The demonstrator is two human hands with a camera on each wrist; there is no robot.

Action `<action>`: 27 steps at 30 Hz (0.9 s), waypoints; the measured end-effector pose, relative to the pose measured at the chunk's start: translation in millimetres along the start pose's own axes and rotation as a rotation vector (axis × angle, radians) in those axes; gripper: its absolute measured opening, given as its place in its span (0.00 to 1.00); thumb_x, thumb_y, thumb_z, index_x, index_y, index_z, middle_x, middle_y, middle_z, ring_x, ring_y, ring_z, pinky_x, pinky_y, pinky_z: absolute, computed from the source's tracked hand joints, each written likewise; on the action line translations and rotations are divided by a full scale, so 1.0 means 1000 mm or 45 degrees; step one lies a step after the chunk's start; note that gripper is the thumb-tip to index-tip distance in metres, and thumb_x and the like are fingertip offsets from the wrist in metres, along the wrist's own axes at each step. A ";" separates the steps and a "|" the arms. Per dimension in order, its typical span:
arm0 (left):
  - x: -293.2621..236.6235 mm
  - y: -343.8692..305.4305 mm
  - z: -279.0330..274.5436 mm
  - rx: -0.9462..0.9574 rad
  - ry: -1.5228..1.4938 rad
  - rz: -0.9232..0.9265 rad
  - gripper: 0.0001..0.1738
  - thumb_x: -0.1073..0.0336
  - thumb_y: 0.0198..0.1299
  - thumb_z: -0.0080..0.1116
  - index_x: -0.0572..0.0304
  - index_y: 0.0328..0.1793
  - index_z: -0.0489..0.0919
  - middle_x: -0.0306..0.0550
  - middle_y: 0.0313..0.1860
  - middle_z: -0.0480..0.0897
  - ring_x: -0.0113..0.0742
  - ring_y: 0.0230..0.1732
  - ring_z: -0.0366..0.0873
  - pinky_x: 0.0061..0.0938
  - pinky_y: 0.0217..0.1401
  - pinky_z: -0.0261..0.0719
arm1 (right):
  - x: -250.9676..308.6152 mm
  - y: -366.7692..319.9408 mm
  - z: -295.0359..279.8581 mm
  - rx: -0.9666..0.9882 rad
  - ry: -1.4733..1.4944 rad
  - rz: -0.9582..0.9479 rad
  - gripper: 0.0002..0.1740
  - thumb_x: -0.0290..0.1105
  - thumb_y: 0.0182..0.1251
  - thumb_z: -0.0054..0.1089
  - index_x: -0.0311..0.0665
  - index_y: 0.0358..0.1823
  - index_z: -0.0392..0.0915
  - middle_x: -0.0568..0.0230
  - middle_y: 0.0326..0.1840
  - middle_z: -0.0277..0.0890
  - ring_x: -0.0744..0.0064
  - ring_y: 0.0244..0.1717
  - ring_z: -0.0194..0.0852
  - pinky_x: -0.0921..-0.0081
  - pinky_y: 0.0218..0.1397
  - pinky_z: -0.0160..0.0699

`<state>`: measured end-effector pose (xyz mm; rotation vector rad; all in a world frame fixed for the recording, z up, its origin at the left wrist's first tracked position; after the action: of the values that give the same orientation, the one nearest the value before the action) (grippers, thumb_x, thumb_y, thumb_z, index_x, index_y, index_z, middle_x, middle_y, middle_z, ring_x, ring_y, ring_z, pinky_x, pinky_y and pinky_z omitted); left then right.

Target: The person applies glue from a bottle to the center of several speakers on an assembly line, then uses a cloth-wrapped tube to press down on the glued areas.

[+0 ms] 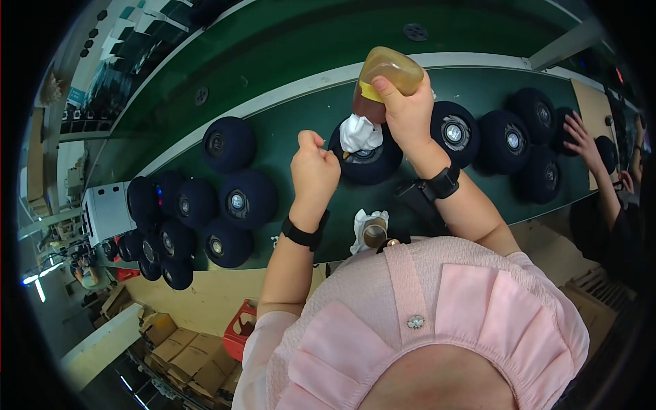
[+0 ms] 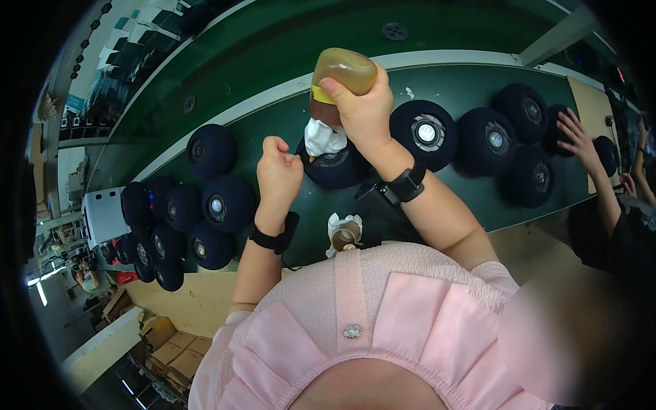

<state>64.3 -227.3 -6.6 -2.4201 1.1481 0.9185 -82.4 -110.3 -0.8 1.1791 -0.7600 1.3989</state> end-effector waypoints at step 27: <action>0.010 -0.008 0.003 0.375 -0.341 -0.133 0.39 0.65 0.42 0.71 0.64 0.58 0.61 0.56 0.49 0.74 0.34 0.34 0.78 0.24 0.34 0.77 | 0.018 0.006 -0.090 -0.412 0.862 0.524 0.22 0.49 0.66 0.51 0.38 0.51 0.68 0.63 0.45 0.72 0.68 0.47 0.72 0.69 0.52 0.74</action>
<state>74.5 -226.4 -15.9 -2.0317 0.9730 0.9334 -107.6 -22.6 -9.3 0.2563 -0.7153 1.7878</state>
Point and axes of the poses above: each hand's wrist, its own y-axis towards the middle knuckle, its own z-axis out of the palm, x = y × z, the point moved 4 cm from there along y, towards the middle knuckle
